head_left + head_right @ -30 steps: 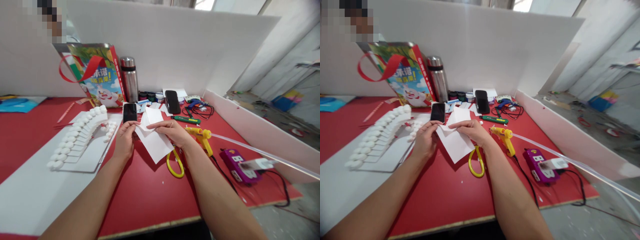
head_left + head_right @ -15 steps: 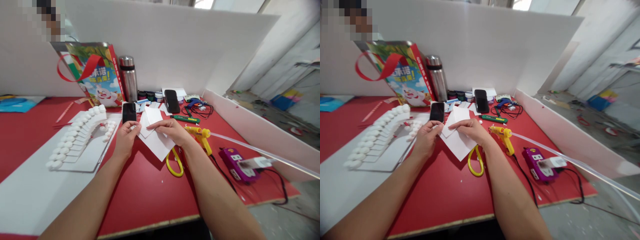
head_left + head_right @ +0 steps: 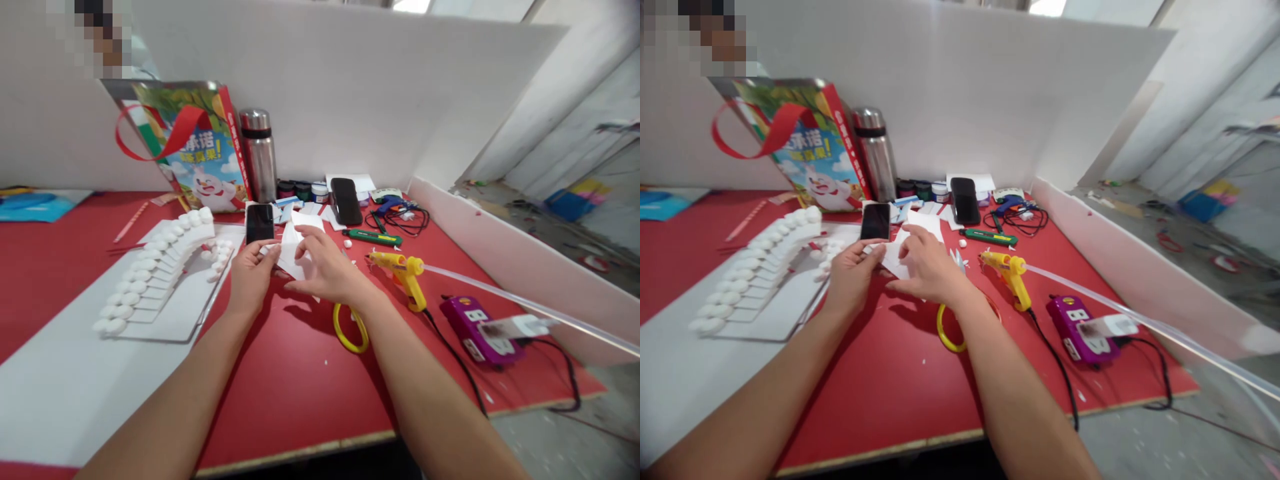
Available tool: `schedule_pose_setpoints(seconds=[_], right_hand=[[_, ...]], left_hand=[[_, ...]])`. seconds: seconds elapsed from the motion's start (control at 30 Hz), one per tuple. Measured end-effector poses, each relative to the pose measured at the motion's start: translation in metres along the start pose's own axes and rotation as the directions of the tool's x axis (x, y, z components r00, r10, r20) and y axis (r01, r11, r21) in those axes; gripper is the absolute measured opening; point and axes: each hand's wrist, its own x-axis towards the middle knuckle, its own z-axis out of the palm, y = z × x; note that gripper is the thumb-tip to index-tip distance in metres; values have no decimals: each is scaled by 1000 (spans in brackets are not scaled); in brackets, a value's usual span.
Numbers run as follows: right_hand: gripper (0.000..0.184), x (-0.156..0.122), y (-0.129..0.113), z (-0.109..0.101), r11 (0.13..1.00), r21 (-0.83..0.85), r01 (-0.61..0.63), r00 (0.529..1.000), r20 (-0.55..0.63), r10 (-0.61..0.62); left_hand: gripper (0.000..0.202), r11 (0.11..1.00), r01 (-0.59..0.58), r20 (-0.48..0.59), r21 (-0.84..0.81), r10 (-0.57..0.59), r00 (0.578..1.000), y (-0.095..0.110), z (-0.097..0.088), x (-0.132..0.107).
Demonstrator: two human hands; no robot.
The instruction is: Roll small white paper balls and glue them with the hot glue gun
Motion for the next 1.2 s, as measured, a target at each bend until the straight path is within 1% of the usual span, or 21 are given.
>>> schedule_pose_setpoints(seconds=[0.07, 0.1, 0.17, 0.27, 0.37, 0.5, 0.53, 0.6, 0.67, 0.7, 0.77, 0.83, 0.93, 1.03, 1.1, 1.2], right_hand=[[48, -1, -2, 9, 990, -136, 20, 1000, 23, -17], [46, -1, -3, 13, 984, -177, 25, 999, 29, -20], [43, 0, -3, 16, 981, -190, 28, 999, 25, -24], [39, 0, -2, 13, 998, -58, -5, 1000, -27, 4], [31, 1, 2, 6, 998, 70, -4, 999, -38, 7], [46, 1, 10, 5, 982, 182, 42, 999, -36, -36], [45, 1, 13, 6, 975, 218, 36, 999, -41, -27], [37, 2, 17, 10, 959, 283, 4, 998, -58, 13], [31, 2, 21, 12, 949, 313, -20, 995, -89, 51], [32, 2, 23, 13, 948, 318, -28, 992, -106, 65], [39, 3, 24, 12, 941, 337, -34, 988, -131, 83], [46, 3, 24, 10, 917, 396, -43, 987, -128, 102], [43, 5, 23, 7, 870, 487, -80, 984, -99, 146], [42, 6, 22, 8, 881, 461, -107, 979, -107, 175], [44, 6, 21, 10, 912, 398, -103, 975, -144, 172], [45, 6, 20, 12, 945, 313, -99, 967, -193, 166]], left_hand=[[40, 1000, -5, -13, 2, 5, 1000, -1, -1, 1], [39, 1000, -5, -17, 0, 5, 1000, -1, -1, 1], [39, 1000, -4, -15, 0, 4, 1000, -2, -2, 1], [36, 999, -25, -3, 20, 25, 1000, -2, -3, 1], [37, 1000, -20, 19, 19, 19, 1000, -3, -3, 0], [42, 997, 2, 14, -71, -1, 1000, -8, -3, 2], [42, 996, 0, 13, -88, 1, 1000, -9, -3, 2], [42, 995, -5, 24, -96, 7, 1000, -11, -3, 3], [41, 996, -10, 47, -92, 14, 999, -13, -3, 3], [41, 996, -13, 59, -89, 18, 998, -13, -3, 3], [42, 996, -20, 74, -92, 27, 997, -12, -3, 2], [42, 994, -18, 84, -112, 28, 996, -12, -4, 2], [43, 988, -4, 92, -153, 18, 996, -11, -4, 1], [42, 991, -14, 81, -134, 25, 996, -10, -2, 0], [42, 993, -19, 74, -115, 27, 997, -9, -1, -1], [39, 992, -10, 86, -129, 22, 996, -9, 1, -1]])
